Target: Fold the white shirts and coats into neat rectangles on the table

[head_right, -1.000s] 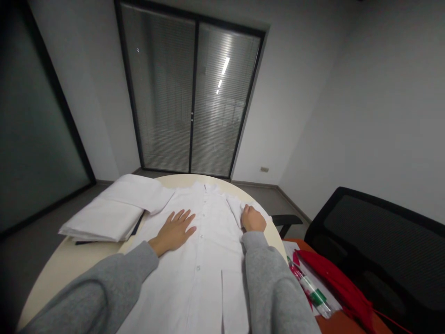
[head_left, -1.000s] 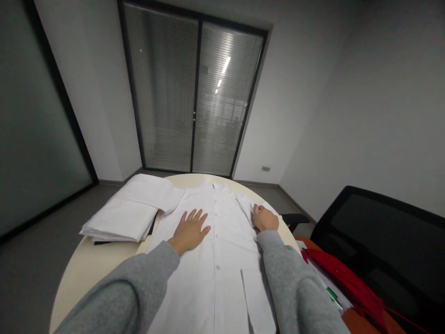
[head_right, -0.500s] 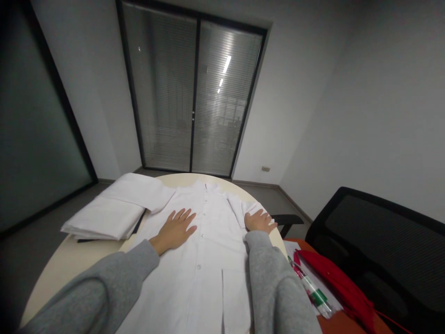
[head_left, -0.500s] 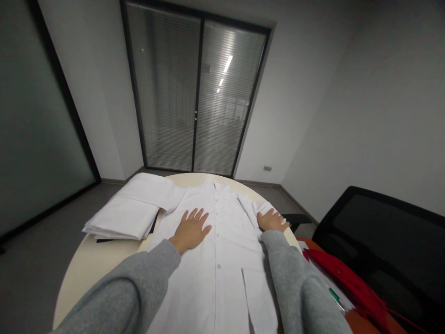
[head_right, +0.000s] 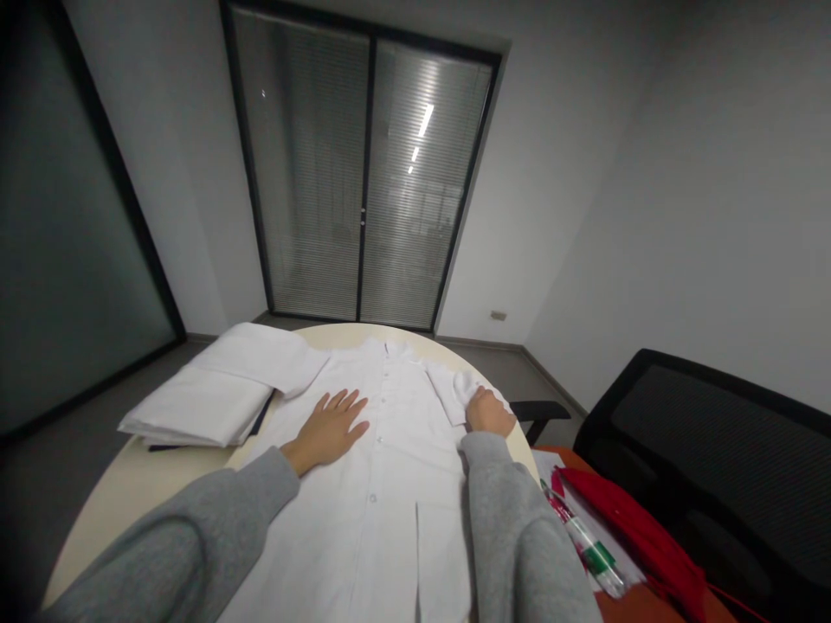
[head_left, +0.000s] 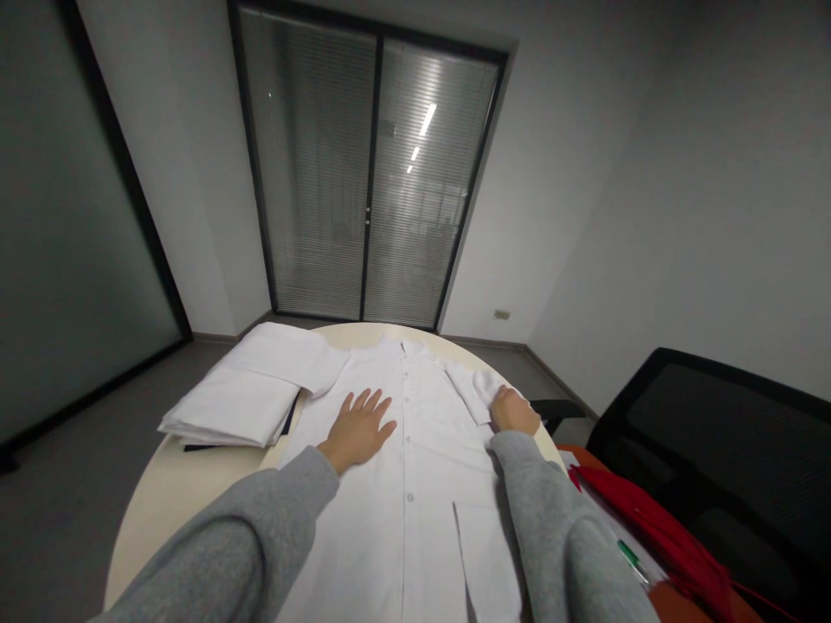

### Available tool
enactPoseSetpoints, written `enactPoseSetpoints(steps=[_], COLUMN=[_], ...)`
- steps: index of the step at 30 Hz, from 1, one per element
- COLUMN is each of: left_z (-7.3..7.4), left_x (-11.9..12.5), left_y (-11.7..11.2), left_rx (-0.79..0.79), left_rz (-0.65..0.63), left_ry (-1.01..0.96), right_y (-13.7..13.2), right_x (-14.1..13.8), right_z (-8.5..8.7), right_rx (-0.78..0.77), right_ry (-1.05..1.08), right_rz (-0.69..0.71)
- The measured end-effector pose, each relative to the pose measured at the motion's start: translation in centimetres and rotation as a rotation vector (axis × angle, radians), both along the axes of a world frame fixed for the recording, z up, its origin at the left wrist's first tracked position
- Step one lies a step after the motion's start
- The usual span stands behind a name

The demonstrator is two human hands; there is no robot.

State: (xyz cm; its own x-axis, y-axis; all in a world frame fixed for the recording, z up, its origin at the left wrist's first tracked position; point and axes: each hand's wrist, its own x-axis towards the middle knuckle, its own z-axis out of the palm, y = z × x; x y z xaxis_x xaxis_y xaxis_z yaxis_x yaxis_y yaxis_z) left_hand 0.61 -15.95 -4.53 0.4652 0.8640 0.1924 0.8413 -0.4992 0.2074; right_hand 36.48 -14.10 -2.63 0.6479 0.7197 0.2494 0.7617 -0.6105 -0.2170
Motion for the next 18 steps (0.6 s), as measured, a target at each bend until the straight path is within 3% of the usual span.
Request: enactPoseSetpoints(steps=[6,12,18], left_z=[0.1,0.1,0.4], left_x=[0.0,-0.2,-0.2], left_y=[0.0,0.0,-0.2], left_rx=[-0.009,-0.013,-0.007], left_rz=[-0.004,-0.003,-0.002], left_ry=[-0.002,-0.008,-0.005], right_y=[-0.1,-0.4,-0.4], right_x=[0.2,1.0,0.9], right_z=[-0.5,-0.2,0.6], right_rx=[0.022,0.002,0.149], right_ry=[-0.015,0.026,0.083], right_rz=[-0.091,0.000,0.055])
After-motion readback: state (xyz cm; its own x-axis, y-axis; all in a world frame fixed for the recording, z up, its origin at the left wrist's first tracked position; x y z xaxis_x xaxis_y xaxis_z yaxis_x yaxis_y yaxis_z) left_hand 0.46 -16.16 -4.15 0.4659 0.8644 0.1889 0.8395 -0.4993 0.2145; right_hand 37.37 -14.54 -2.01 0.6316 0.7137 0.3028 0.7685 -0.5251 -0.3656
